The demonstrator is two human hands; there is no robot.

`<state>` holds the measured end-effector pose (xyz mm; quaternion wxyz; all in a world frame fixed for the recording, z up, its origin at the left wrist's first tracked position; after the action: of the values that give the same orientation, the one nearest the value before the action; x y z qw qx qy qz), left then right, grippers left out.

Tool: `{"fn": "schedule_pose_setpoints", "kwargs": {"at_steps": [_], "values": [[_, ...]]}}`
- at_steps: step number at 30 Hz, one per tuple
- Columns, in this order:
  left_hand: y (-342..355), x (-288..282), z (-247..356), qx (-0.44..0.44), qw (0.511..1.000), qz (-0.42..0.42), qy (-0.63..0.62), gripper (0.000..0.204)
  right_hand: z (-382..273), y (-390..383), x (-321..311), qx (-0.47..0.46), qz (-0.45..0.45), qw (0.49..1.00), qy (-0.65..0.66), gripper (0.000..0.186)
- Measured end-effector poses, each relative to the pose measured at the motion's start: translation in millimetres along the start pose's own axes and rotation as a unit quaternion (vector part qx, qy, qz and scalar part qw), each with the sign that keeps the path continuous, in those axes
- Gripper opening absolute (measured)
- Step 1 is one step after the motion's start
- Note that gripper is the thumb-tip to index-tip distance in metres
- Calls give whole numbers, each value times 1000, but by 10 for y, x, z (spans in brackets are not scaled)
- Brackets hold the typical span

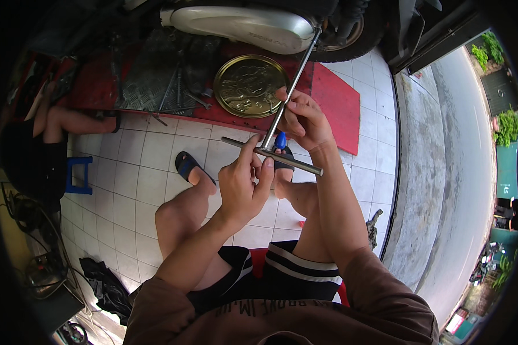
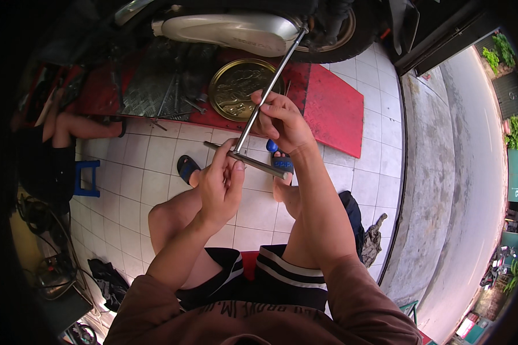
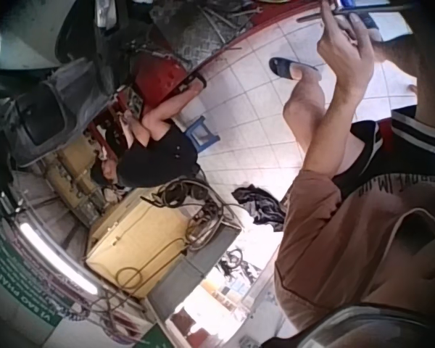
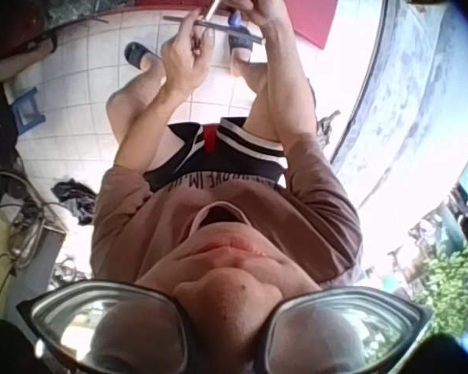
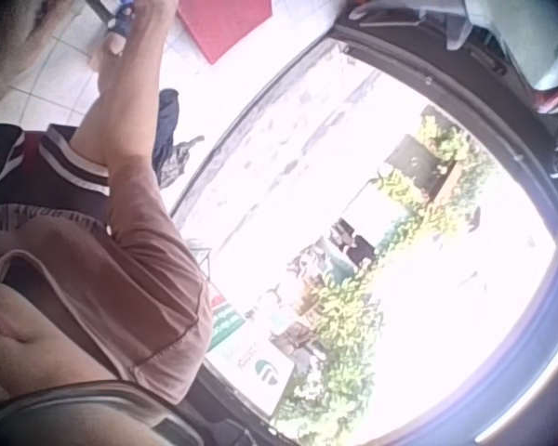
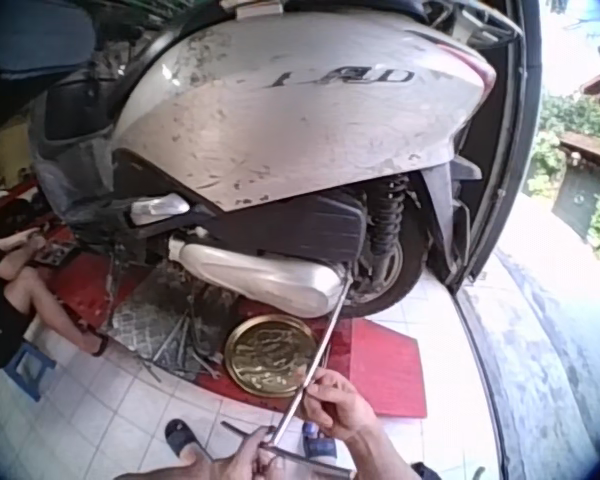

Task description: The person uses a T-handle wrench to tighten a bolt on the rear wheel of a white motorcycle. The person is seated on a red stool in a workshop, manipulating the tool with both hands to apply torque to the wheel hub area.

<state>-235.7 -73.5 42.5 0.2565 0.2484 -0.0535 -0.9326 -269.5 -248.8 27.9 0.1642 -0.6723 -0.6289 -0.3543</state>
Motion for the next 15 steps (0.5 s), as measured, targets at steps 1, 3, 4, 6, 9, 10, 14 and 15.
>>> {"fn": "schedule_pose_setpoints", "kwargs": {"at_steps": [1,3,4,6,9,10,14,15], "values": [[1,-11,-17,4,1000,4,17,34,-6,12,9,3,-9,1000,5,19],[33,-10,-67,12,999,10,48,22,-24,28,28,8,-25,1000,13,19],[44,-10,-95,15,999,19,37,21,10,21,18,26,-23,999,-30,19],[72,-28,-125,21,999,35,17,25,124,18,10,61,-20,991,-115,20],[85,-32,-171,-43,998,-25,-45,33,222,36,63,88,-33,988,-126,22],[79,-24,-190,-49,996,-45,-66,34,219,50,66,89,-31,987,-129,23],[88,-36,259,185,980,-76,14,35,189,52,75,59,-23,990,-127,25],[85,-84,243,152,988,-39,0,38,175,67,116,55,-19,990,-127,25]]}}
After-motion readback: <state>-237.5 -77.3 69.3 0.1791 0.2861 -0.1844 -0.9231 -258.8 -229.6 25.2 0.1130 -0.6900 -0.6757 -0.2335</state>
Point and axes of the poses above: each hand's wrist, its own y-axis towards the middle knuckle, its own x-axis out of the palm, z = x × y, the point moved 5 cm from there along y, towards the middle knuckle, and after that the axes turned 11 degrees about -z, right-handed, at the moved point
